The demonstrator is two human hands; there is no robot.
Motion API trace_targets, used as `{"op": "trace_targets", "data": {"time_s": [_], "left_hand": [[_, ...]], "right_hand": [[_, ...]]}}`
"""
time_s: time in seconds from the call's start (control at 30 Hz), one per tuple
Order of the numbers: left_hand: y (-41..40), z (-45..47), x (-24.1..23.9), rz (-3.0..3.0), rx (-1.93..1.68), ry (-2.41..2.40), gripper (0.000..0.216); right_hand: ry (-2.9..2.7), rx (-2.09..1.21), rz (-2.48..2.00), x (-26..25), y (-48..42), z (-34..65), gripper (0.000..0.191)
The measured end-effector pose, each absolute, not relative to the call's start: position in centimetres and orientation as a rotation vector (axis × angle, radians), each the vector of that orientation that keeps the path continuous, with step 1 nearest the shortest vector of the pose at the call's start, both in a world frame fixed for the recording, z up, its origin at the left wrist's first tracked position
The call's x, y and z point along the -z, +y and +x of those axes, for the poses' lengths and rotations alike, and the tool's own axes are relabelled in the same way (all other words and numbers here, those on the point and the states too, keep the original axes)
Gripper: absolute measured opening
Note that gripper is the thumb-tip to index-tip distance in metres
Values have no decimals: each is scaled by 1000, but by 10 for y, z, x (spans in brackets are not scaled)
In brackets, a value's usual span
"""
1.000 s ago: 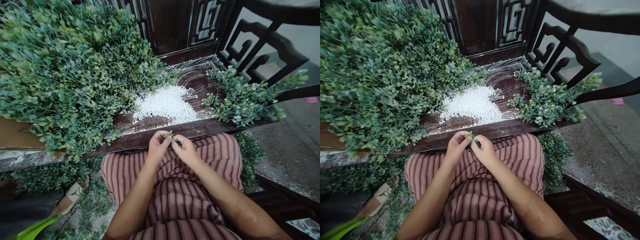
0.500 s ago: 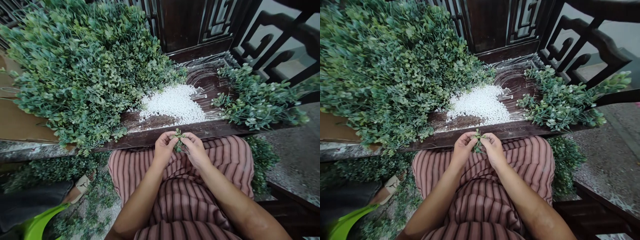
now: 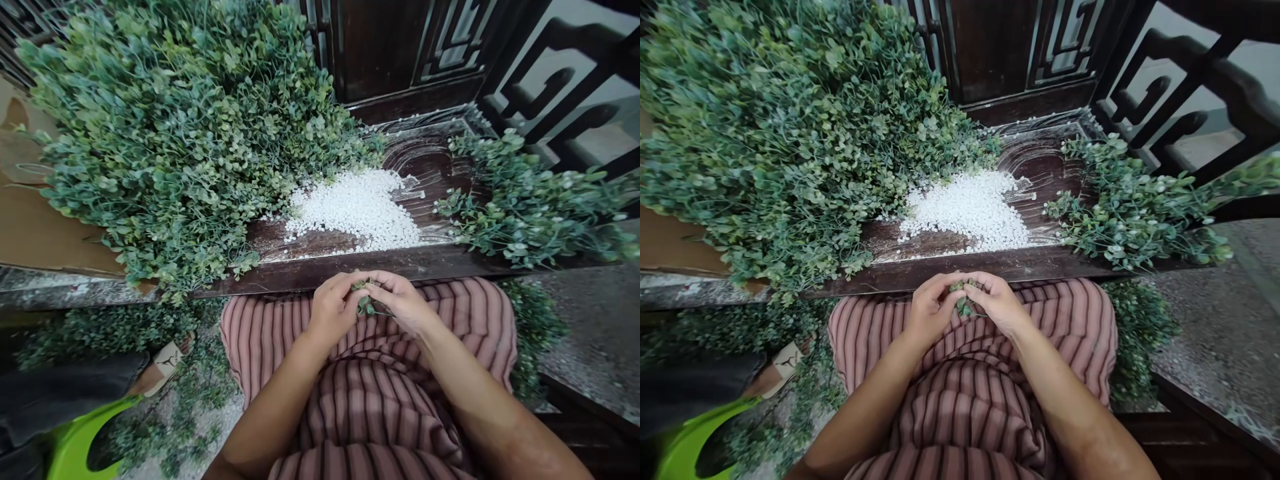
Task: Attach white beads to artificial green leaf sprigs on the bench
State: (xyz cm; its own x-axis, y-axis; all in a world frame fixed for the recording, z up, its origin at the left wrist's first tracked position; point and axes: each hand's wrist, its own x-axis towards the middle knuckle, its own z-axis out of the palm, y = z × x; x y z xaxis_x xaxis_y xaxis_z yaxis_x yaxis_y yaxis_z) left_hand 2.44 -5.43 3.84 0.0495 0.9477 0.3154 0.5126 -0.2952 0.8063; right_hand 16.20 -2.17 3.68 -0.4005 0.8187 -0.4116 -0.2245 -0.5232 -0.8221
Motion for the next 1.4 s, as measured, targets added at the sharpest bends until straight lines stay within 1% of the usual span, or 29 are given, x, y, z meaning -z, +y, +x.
{"op": "trace_targets", "data": {"time_s": [0.1,0.2,0.3,0.37,0.43,0.47,0.53,0.63,0.7,0.77,0.83,0.9,0.97,1.03,1.1,1.2,1.3,1.4], "left_hand": [[-57,28,-39,1894,-1166,1432,22],[-61,33,-42,1909,-1093,1390,23],[-58,23,-43,1760,-1056,1404,28],[-49,4,-41,1617,-1080,1544,29],[-36,-23,-36,1519,-1097,1863,24],[-29,-38,-33,1508,-1055,2049,22],[-16,-64,-24,1531,-833,2316,22],[-2,-86,-11,1565,-590,2418,22],[3,-91,-5,1589,-558,2416,20],[7,-92,-2,1576,-603,2416,16],[9,-88,-1,1487,-706,2383,10],[6,-78,-3,1299,-901,2256,6],[-4,-61,-7,1059,-1134,2012,8],[-19,-39,-13,881,-1281,1728,16],[-34,-18,-21,750,-1320,1533,21],[-49,3,-31,645,-1250,1362,27],[-52,10,-38,601,-1214,1295,24],[-51,13,-40,557,-1211,1254,22]], "right_hand": [[-748,-1914,-1169,-38,-19,157,25],[-561,-1840,-1183,-37,-13,155,28],[-502,-1768,-1198,-37,-6,159,29],[-589,-1754,-1226,-38,-5,163,30],[-720,-1759,-1245,-39,-7,166,30],[-783,-1761,-1253,-40,-9,167,30],[-883,-1762,-1269,-40,-15,165,33],[-947,-1792,-1290,-38,-21,160,40],[-967,-1802,-1307,-37,-23,159,42],[-997,-1779,-1324,-36,-23,159,42],[-1038,-1746,-1322,-36,-22,160,41],[-1063,-1746,-1314,-35,-22,160,40],[-1070,-1770,-1315,-34,-23,158,39],[-1071,-1787,-1309,-33,-25,156,38],[-1096,-1788,-1274,-32,-26,153,35],[-1167,-1766,-1219,-34,-27,152,31],[-1234,-1691,-1214,-34,-28,153,26],[-1309,-1645,-1196,-34,-31,154,28]]}}
